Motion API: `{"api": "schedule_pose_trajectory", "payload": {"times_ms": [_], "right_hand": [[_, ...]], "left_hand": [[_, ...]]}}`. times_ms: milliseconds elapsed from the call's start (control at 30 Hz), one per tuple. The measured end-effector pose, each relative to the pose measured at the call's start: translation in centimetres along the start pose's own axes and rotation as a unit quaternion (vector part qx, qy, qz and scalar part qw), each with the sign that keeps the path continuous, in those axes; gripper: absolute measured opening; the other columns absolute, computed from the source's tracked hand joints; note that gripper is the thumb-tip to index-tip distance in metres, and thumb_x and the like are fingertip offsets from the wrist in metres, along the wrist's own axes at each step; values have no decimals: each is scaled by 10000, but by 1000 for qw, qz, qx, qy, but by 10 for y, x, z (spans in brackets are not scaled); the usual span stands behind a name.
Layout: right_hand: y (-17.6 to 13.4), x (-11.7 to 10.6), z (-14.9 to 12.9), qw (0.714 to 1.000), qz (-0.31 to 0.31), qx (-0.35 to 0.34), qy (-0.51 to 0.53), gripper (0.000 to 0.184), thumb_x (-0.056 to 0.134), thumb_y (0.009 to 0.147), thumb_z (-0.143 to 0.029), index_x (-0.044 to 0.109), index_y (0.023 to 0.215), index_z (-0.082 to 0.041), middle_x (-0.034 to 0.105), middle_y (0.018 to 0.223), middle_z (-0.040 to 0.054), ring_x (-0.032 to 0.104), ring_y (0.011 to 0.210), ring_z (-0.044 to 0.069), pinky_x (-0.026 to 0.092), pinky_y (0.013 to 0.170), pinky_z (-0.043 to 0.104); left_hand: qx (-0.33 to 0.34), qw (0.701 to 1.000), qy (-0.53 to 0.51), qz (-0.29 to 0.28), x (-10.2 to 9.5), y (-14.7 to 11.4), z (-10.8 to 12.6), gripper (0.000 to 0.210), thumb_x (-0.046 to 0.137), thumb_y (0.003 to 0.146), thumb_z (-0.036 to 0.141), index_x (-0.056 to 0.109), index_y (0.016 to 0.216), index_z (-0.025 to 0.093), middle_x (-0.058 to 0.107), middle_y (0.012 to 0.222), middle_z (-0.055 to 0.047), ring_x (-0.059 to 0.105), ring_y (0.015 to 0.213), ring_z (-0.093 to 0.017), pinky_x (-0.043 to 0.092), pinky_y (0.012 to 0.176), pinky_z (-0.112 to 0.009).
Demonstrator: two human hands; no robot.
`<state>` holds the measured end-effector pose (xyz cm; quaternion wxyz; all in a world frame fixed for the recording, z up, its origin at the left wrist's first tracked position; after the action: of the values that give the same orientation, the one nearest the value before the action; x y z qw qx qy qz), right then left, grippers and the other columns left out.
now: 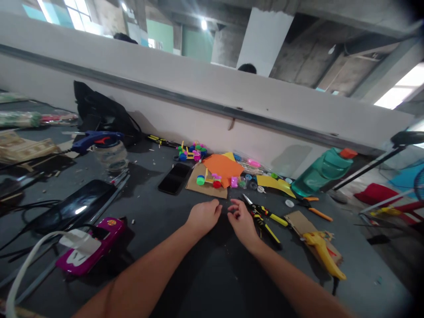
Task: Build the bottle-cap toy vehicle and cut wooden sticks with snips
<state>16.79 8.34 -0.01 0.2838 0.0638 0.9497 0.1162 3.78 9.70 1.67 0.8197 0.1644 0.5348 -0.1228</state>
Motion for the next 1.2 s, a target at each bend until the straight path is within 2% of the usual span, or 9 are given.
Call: {"api": "schedule_pose_trajectory", "payload": {"times_ms": [67, 167, 233, 267, 367, 533, 733, 1033, 1200], "right_hand": [[-6, -1, 0, 1000, 12, 0, 11, 371, 492, 748, -191, 453, 1117, -178, 581, 868, 35, 517, 594, 113, 471, 612, 275], [-6, -3, 1, 999, 25, 1, 26, 363, 496, 744, -193, 457, 1104, -176, 581, 853, 34, 515, 588, 114, 468, 593, 271], [-4, -3, 2, 999, 25, 1, 31, 359, 500, 741, -196, 460, 1097, -176, 583, 842, 30, 506, 573, 111, 464, 575, 265], [-3, -3, 3, 999, 23, -1, 32, 358, 502, 739, -196, 462, 1095, -177, 584, 838, 28, 504, 569, 110, 463, 571, 262], [-2, -2, 5, 999, 17, -6, 36, 360, 503, 734, -193, 462, 1092, -179, 587, 835, 24, 502, 565, 108, 463, 572, 261], [-1, -1, 8, 999, 12, -5, 46, 354, 498, 734, -185, 467, 1087, -179, 590, 824, 22, 510, 576, 110, 468, 586, 262], [1, -1, 11, 998, 8, 5, 68, 342, 503, 735, -201, 473, 1075, -181, 591, 809, 17, 519, 560, 107, 471, 566, 254], [2, 0, 12, 997, -5, 19, 76, 316, 501, 752, -215, 478, 1066, -184, 585, 797, 12, 532, 596, 115, 468, 585, 252], [1, 0, 12, 995, -12, 24, 93, 294, 494, 766, -216, 477, 1058, -193, 578, 807, 11, 536, 621, 119, 465, 608, 254]], "left_hand": [[-12, 999, -23, 43, -12, 3, -8, 267, 337, 900, 307, 575, 870, 190, 649, 831, -59, 616, 795, -173, 430, 708, -275], [-60, 986, -45, 146, -35, 3, -30, 198, 365, 881, 233, 553, 929, 192, 616, 914, -64, 571, 884, -174, 425, 761, -276], [-82, 975, -53, 199, -44, 1, -42, 203, 405, 842, 171, 530, 1001, 175, 583, 997, -86, 531, 969, -192, 421, 813, -292], [-91, 973, -49, 207, -44, 1, -47, 226, 422, 824, 155, 524, 1025, 164, 568, 1026, -97, 512, 1001, -208, 418, 836, -309], [-92, 978, -32, 186, -35, 6, -51, 235, 448, 793, 126, 530, 1012, 143, 554, 1017, -114, 496, 1012, -237, 410, 877, -355], [-28, 984, -30, 176, -32, 9, -34, 203, 434, 806, 106, 554, 961, 160, 562, 1002, -95, 494, 1028, -212, 388, 926, -353], [42, 994, -43, 88, -13, 13, -15, 205, 451, 808, 104, 595, 938, 172, 576, 972, -73, 513, 994, -195, 409, 898, -337], [50, 995, -17, 80, -7, 17, -14, 227, 438, 822, 118, 609, 967, 152, 571, 987, -87, 504, 991, -209, 397, 903, -343], [51, 993, -36, 101, -11, 18, -14, 221, 427, 825, 111, 606, 948, 155, 579, 967, -81, 509, 992, -201, 402, 898, -332]]}}
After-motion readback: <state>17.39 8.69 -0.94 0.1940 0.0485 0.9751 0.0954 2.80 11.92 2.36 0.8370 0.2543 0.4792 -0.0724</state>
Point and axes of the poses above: each hand's wrist, its own y-axis towards the middle knuckle, its own x-axis out of the palm, z = x × y, the point moved 10 cm from there along y, towards the middle knuckle
